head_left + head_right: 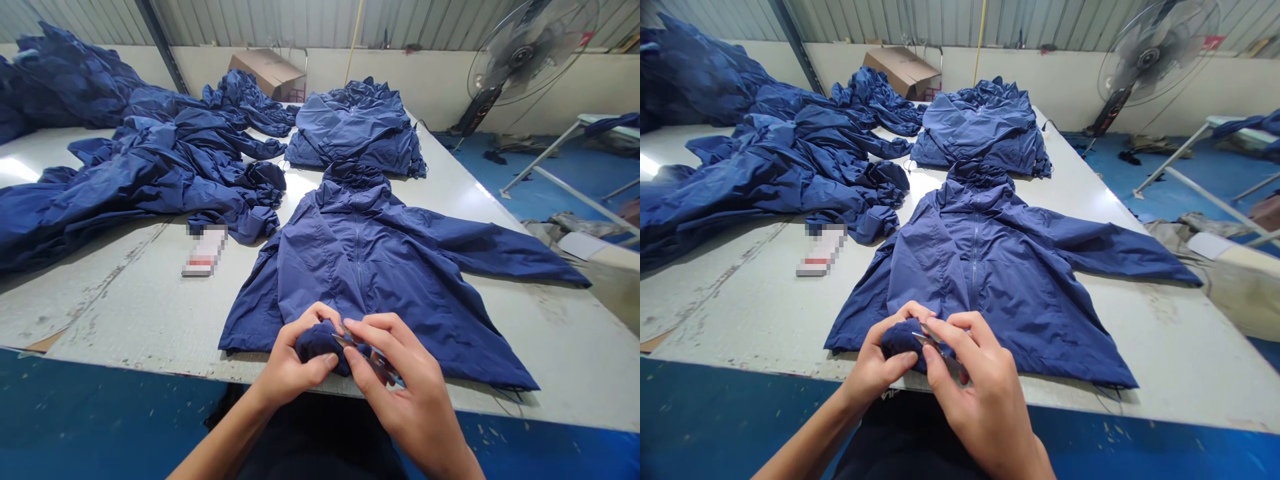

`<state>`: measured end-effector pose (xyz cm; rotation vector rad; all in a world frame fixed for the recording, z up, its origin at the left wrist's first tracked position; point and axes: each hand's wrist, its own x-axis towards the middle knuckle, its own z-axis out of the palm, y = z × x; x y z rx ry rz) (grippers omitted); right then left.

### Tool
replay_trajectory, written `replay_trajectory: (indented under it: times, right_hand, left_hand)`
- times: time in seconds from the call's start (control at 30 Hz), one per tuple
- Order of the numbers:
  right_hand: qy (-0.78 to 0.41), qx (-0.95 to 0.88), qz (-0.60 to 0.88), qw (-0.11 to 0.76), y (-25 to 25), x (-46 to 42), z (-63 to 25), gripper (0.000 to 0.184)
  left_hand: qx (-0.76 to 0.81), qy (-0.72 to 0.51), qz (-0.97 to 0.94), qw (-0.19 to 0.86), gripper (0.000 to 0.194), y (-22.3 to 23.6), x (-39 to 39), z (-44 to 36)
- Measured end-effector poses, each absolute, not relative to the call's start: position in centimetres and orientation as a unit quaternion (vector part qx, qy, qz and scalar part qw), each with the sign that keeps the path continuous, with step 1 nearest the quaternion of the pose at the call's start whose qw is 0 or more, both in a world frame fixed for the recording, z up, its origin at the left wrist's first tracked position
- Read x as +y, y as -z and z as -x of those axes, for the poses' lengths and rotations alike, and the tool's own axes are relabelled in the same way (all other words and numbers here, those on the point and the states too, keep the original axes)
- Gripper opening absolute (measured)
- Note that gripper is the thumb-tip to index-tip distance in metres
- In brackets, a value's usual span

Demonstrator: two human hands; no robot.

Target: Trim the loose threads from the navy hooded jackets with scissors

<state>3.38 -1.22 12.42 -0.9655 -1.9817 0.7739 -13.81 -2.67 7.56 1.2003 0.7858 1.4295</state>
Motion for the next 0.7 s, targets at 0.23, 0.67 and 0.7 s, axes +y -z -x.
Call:
replay_trajectory:
  times: [0.23,0.67,0.7]
  right_hand:
    - [-0.288,-0.784,0.396,0.383,-12.38,-1.56,-3.3,0.036]
    - [-0.302,-0.777,0.389,0.392,-12.26,-1.98,-3.63,0.036]
    - [-0.301,-0.781,0.389,0.385,-12.22,-1.97,-3.66,0.036]
  left_hand:
    - [0.338,-0.595,-0.531,0.499,0.016,-7.31,-2.65,13.88]
    - [0.317,-0.608,-0.548,0.479,0.011,-6.81,-2.67,13.75]
    - [0.318,-0.608,-0.547,0.48,0.012,-6.81,-2.68,13.76]
